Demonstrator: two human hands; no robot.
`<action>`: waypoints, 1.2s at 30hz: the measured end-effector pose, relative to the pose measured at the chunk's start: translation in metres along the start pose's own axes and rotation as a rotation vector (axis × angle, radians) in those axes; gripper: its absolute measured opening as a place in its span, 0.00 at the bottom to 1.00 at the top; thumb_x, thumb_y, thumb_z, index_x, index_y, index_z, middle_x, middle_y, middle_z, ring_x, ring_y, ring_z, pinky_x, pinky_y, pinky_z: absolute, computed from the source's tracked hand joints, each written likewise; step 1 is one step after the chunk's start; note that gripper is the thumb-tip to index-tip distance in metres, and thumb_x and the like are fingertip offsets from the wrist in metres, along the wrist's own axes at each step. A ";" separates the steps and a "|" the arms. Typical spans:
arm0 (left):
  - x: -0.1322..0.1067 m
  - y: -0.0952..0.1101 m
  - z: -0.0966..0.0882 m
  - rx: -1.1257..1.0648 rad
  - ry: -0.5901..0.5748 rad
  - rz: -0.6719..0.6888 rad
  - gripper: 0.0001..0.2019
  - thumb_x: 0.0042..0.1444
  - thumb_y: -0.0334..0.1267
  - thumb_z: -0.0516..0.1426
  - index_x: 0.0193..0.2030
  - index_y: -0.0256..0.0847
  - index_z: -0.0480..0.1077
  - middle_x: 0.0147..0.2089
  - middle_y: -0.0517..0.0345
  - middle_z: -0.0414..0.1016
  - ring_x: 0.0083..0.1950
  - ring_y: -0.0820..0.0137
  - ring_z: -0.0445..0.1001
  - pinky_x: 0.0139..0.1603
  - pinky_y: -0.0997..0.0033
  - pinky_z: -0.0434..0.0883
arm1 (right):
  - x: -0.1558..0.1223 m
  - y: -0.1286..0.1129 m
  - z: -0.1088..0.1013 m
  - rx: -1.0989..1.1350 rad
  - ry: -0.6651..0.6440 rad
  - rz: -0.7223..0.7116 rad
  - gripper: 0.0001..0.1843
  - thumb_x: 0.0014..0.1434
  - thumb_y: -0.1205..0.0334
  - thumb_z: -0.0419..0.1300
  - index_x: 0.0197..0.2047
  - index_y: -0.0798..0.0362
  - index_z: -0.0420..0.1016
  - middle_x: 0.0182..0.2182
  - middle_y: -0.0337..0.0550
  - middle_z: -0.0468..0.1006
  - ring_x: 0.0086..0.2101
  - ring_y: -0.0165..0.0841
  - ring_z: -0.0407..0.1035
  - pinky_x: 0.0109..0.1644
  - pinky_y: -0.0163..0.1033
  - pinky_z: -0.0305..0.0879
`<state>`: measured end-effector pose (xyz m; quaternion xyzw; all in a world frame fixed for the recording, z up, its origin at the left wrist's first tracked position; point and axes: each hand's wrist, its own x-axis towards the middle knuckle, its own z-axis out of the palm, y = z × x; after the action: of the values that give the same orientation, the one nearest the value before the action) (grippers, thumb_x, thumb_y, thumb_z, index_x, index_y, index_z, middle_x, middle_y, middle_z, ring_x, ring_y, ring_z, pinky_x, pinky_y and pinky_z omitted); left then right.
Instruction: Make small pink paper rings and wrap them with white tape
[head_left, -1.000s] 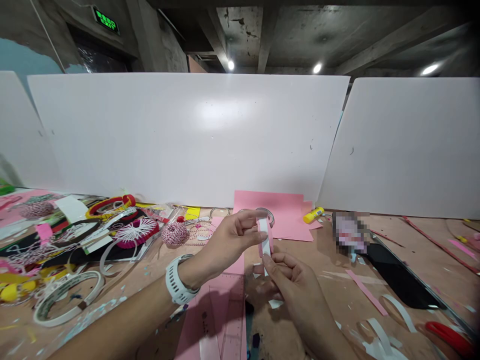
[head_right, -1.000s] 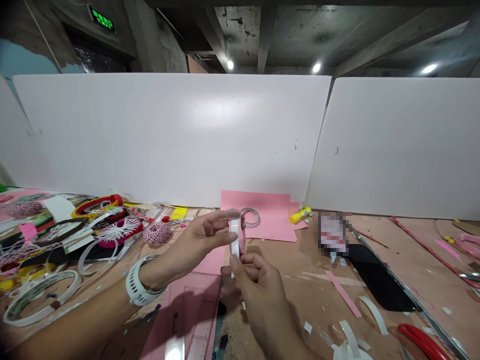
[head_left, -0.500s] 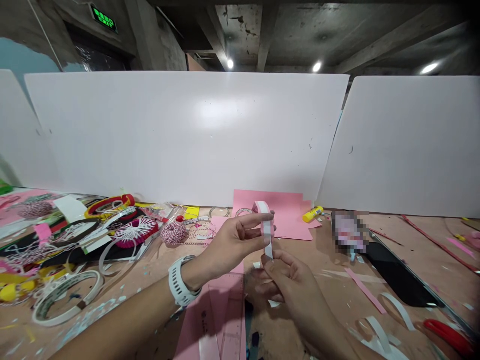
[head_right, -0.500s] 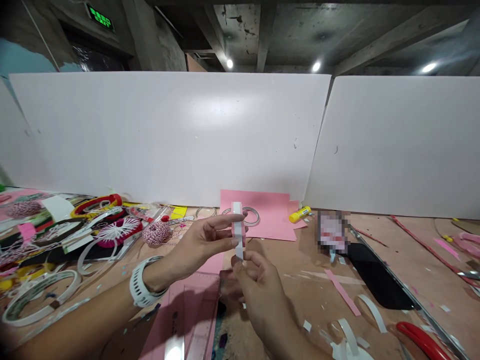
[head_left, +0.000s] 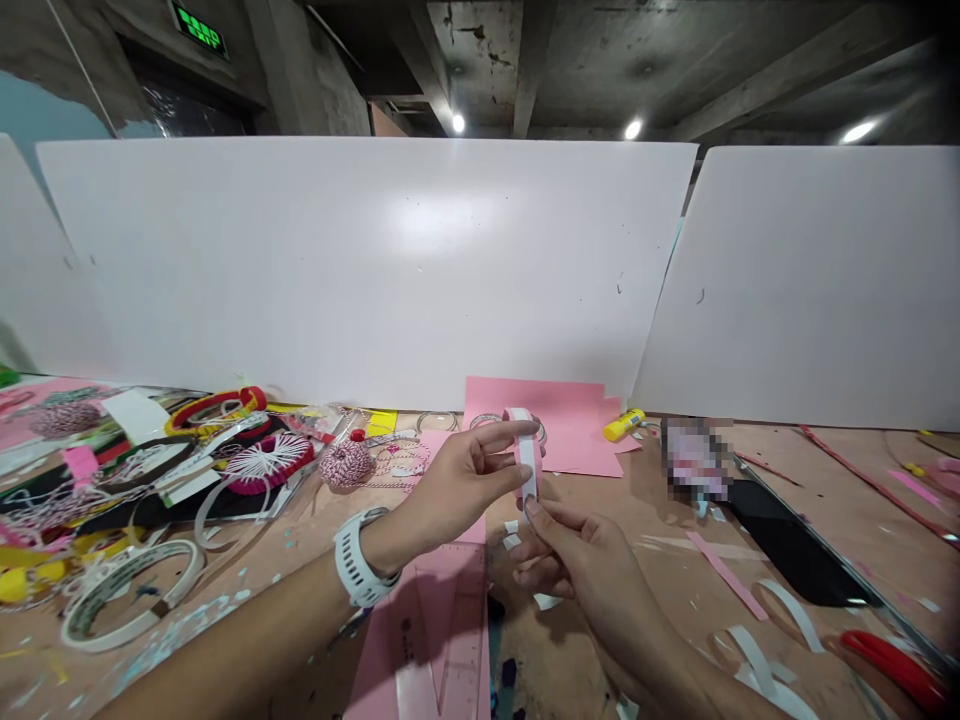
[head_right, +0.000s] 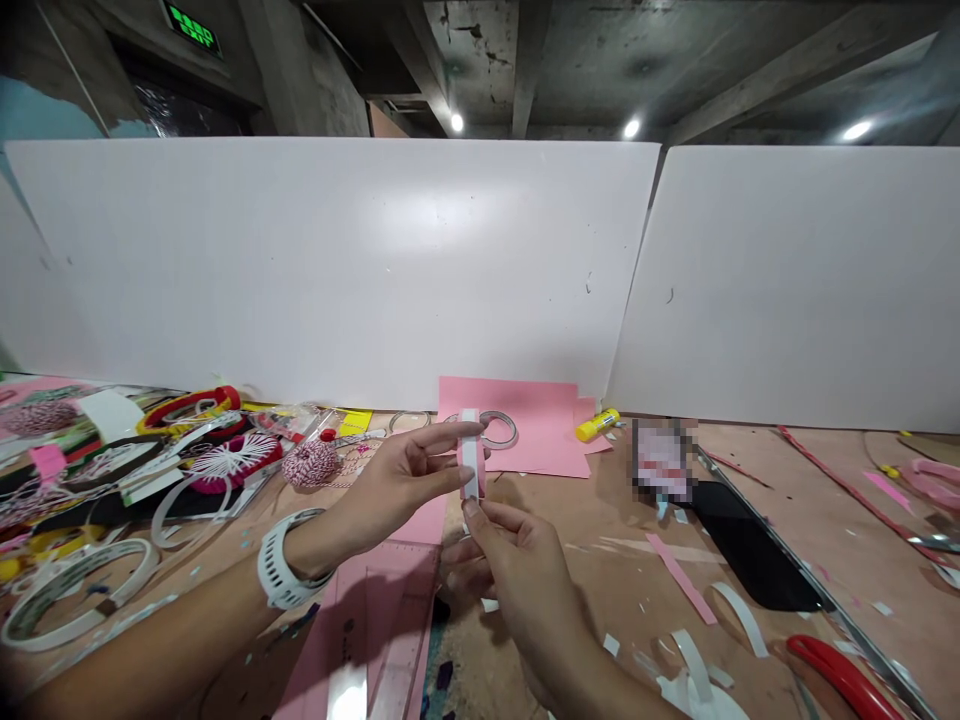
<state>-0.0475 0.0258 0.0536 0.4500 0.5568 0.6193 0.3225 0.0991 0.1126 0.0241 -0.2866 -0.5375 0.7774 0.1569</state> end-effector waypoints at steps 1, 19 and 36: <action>0.000 0.001 0.000 0.020 0.006 0.007 0.24 0.62 0.36 0.64 0.64 0.44 0.72 0.49 0.53 0.81 0.41 0.70 0.77 0.48 0.64 0.74 | 0.000 0.000 -0.001 -0.016 -0.001 0.012 0.30 0.49 0.36 0.73 0.35 0.58 0.80 0.24 0.46 0.82 0.18 0.30 0.72 0.22 0.31 0.61; -0.004 0.018 -0.003 -0.005 0.089 0.045 0.24 0.59 0.34 0.66 0.63 0.43 0.73 0.57 0.51 0.79 0.50 0.67 0.78 0.56 0.62 0.75 | 0.006 0.017 -0.004 -0.061 -0.034 -0.158 0.27 0.54 0.38 0.71 0.41 0.56 0.82 0.17 0.33 0.73 0.13 0.21 0.57 0.21 0.31 0.57; -0.007 0.025 -0.001 -0.296 0.071 -0.102 0.19 0.58 0.30 0.67 0.57 0.39 0.77 0.46 0.54 0.80 0.38 0.76 0.76 0.47 0.70 0.76 | 0.010 0.015 -0.009 -0.176 -0.040 -0.199 0.27 0.52 0.36 0.71 0.31 0.56 0.83 0.19 0.40 0.77 0.17 0.24 0.64 0.21 0.31 0.59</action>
<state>-0.0430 0.0153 0.0771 0.3467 0.4925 0.6930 0.3963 0.0972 0.1191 0.0048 -0.2291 -0.6325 0.7133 0.1969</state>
